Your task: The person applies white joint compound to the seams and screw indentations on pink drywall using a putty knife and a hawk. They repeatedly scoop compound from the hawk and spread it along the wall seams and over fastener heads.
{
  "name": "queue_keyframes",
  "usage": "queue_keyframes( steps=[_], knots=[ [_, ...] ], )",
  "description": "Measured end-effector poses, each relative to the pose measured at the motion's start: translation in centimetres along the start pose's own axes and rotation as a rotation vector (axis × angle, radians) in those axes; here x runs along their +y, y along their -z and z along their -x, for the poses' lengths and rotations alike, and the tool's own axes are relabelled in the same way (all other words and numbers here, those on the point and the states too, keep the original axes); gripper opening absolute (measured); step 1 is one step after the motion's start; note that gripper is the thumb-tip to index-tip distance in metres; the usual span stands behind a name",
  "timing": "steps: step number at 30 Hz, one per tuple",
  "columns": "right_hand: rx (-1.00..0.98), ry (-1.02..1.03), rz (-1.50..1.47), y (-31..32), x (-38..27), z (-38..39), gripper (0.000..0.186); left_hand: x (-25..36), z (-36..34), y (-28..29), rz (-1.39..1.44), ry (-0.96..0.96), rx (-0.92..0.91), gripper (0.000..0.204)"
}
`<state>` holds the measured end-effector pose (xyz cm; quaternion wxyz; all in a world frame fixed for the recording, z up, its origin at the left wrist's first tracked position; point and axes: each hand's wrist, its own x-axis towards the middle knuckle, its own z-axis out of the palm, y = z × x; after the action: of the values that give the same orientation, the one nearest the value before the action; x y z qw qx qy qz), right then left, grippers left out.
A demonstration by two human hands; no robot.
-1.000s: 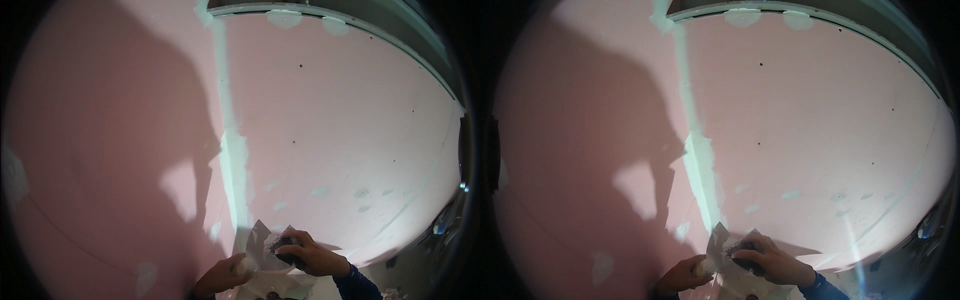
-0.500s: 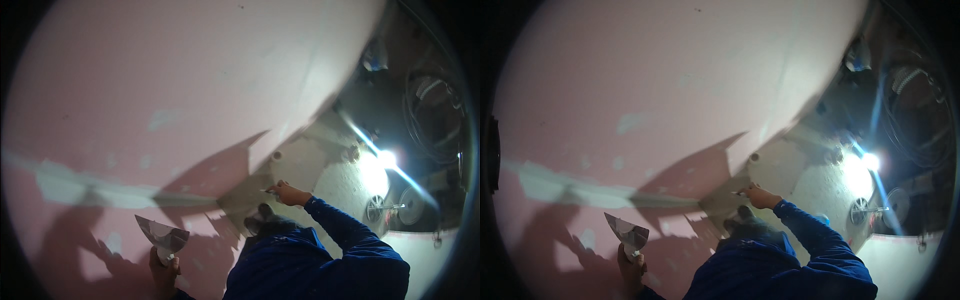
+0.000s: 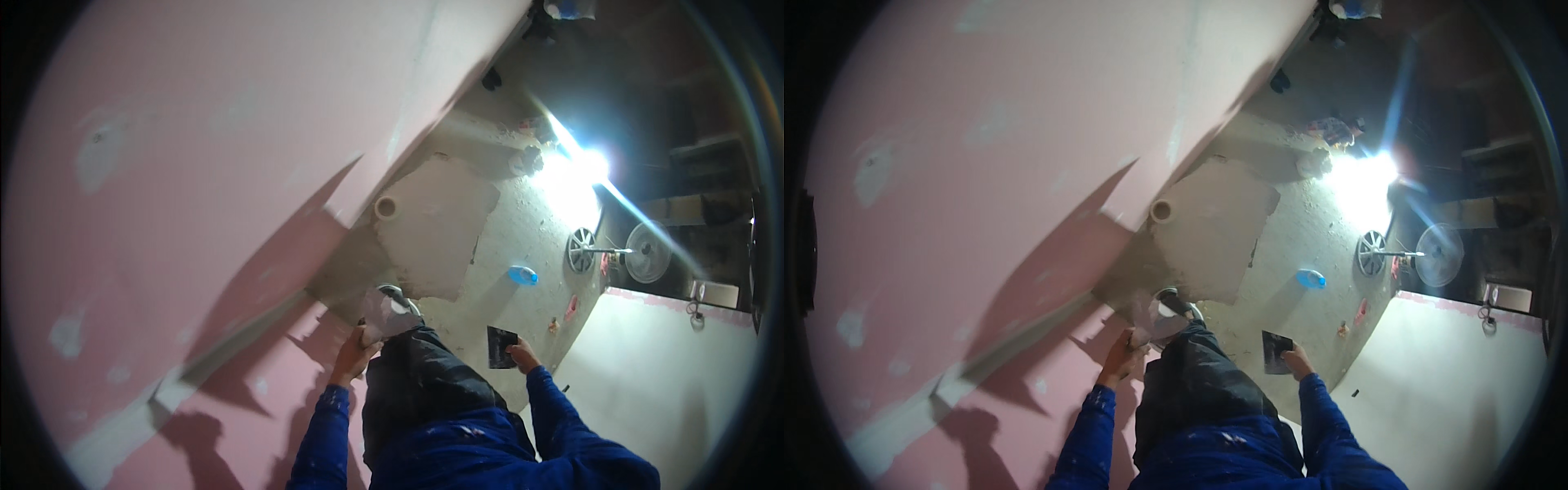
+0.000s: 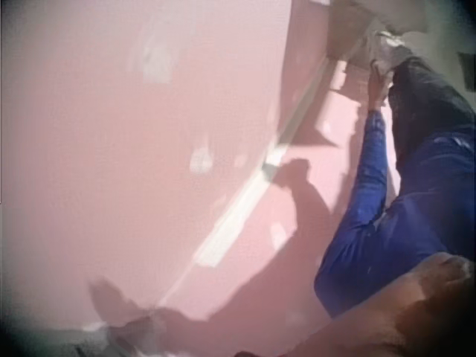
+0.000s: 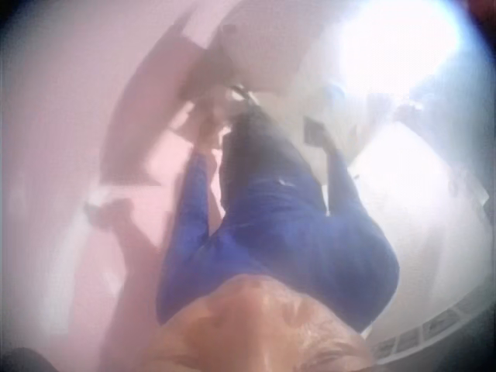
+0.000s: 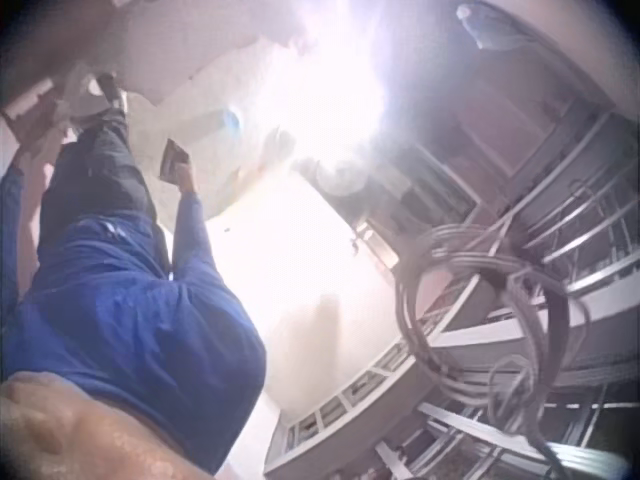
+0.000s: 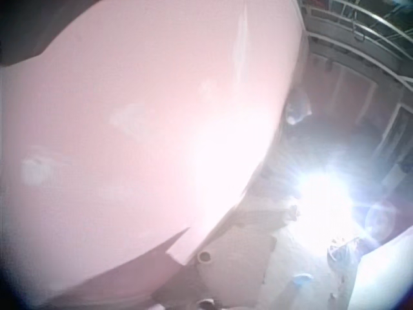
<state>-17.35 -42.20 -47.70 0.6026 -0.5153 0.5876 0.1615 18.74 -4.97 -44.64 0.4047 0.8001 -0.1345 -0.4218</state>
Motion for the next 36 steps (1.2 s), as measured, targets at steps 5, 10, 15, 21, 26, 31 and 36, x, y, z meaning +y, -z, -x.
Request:
queue_keyframes(
  steps=[5, 10, 15, 21, 26, 31, 36],
  knots=[
    [-0.087, 0.146, -0.489, -2.0, 4.5, -0.7, 0.047, -4.3, -13.8, -9.5, -0.053, -0.164, -0.028, 0.052],
    [-0.003, 0.128, -0.454, -3.7, 5.1, 0.9, 0.048, -4.9, -24.2, -14.3, -0.323, -0.109, -0.115, 0.061],
    [-0.042, 0.086, -0.780, -5.0, 2.9, 2.5, 0.056, -3.8, -29.9, -15.9, -0.563, -0.170, 0.046, 0.062],
    [0.047, 0.032, -0.935, -5.7, 1.1, 1.6, 0.044, -1.3, -37.6, -10.9, -0.795, -0.250, 0.457, 0.062],
    [-0.072, 0.058, -0.825, -6.8, -5.5, 1.6, 0.050, 1.2, -40.3, -7.4, -0.716, -0.282, 0.211, 0.047],
    [-0.229, 0.132, -0.590, -10.3, -17.4, 4.1, 0.058, 6.5, -26.2, -2.8, -0.016, -0.390, 0.109, 0.041],
    [-0.584, 0.342, -0.431, -16.8, -29.4, 10.4, 0.048, 14.4, -2.5, 5.3, 0.147, -0.321, 0.074, 0.039]
  ],
)
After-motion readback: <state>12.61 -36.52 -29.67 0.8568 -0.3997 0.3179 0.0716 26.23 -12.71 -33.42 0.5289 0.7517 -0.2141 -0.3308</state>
